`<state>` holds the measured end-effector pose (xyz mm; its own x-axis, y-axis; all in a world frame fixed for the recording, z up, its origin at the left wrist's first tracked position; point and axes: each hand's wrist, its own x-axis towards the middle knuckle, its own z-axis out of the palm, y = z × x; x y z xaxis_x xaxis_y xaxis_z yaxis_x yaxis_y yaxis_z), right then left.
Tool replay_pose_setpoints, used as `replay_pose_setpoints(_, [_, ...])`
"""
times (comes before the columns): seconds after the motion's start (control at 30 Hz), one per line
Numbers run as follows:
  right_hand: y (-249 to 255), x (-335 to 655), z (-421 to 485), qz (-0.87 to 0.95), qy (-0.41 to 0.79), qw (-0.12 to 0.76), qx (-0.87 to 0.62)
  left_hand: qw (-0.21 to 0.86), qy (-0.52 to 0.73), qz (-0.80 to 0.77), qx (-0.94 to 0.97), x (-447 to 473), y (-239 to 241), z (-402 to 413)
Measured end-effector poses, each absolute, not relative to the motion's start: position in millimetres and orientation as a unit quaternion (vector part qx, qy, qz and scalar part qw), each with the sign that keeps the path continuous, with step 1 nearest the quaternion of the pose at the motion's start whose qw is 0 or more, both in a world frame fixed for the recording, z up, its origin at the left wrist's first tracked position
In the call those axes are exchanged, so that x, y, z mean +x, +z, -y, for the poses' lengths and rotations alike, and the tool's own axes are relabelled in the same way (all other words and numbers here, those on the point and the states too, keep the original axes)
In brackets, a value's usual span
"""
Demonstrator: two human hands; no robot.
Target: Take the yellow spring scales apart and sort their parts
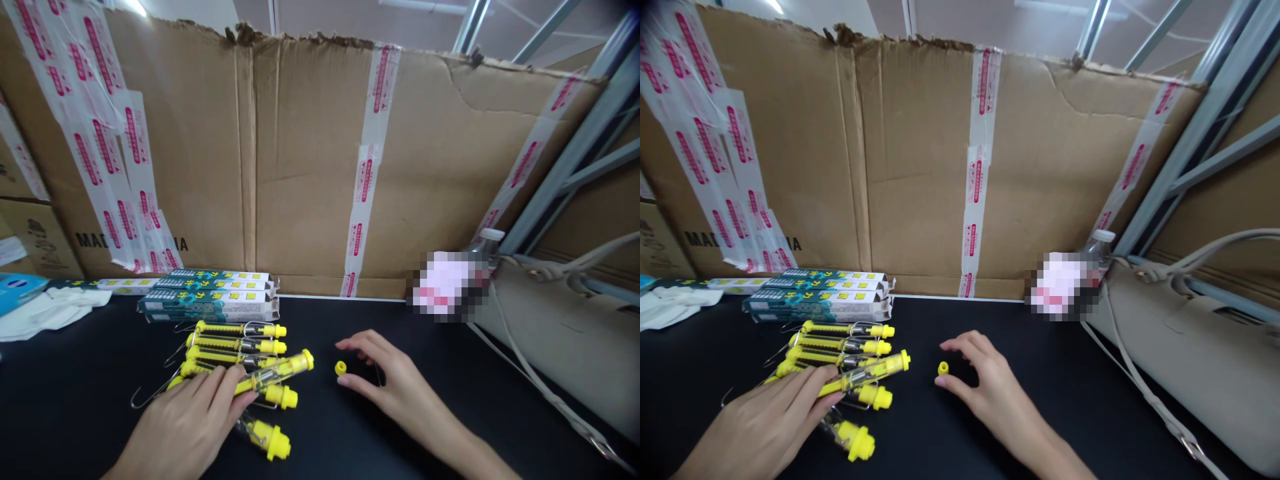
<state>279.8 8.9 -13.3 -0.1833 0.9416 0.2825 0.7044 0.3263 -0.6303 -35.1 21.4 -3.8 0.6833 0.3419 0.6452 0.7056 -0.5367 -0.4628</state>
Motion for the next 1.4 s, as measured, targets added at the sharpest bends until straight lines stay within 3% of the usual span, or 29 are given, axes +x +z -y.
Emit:
replay_pose_setpoints(0.43, [-20,272,-9,0.746,0.131,0.361,-0.544,0.341,-0.278,0.3,-0.846,-33,-3,-21])
replay_pose_setpoints(0.8, [-28,222,13,0.6,0.481,0.465,-0.439,0.338,-0.314,0.242,-0.854,-32,-2,-19])
replay_pose_setpoints(1.1, [-13,247,2,0.514,0.477,0.556,-0.446,0.291,-0.315,0.299,-0.853,-33,-3,-23])
replay_pose_setpoints(1.4, [-11,242,4,0.468,0.575,0.561,-0.368,0.284,-0.322,0.303,-0.851,-32,-2,-23])
